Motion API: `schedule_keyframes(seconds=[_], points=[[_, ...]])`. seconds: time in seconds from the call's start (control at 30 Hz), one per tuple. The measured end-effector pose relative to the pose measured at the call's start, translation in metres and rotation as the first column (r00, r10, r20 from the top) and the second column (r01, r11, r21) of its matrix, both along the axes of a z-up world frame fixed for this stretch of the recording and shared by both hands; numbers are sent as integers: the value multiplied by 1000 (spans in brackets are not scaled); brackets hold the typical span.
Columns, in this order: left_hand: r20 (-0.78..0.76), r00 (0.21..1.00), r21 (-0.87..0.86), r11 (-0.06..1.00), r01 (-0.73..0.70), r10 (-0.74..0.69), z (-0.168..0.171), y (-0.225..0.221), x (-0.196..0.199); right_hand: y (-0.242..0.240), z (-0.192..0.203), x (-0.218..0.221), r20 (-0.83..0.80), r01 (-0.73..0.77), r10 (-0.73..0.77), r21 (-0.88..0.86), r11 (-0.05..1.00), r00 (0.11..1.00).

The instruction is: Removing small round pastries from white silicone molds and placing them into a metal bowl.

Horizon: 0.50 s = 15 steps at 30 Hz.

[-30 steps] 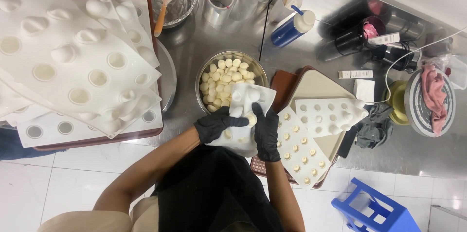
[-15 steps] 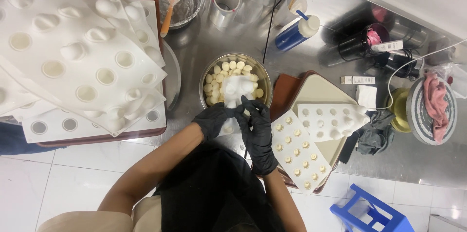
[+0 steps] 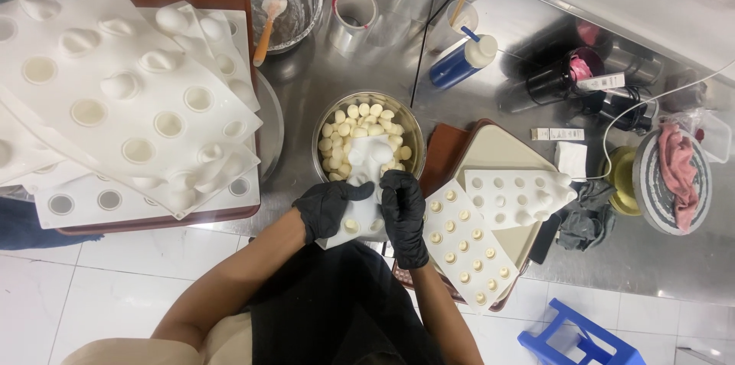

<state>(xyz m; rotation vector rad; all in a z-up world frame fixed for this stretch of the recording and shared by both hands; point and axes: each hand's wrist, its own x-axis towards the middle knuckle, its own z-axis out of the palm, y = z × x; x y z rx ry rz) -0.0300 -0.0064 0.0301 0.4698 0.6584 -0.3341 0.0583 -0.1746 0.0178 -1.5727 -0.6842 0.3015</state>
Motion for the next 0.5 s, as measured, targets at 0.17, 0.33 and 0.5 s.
schedule_keyframes(seconds=[0.17,0.33,0.5], points=[[-58,996,57,997,-59,62,13,9,-5,20,33,-6,-56,37,-37,5,999,998],[-9,999,285,958,-39,44,22,19,-17,21,15,0,-228,-128,130,21,992,965],[-25,999,319,947,39,-32,52,30,-25,0,-6,38,-640,77,110,258,963,761]])
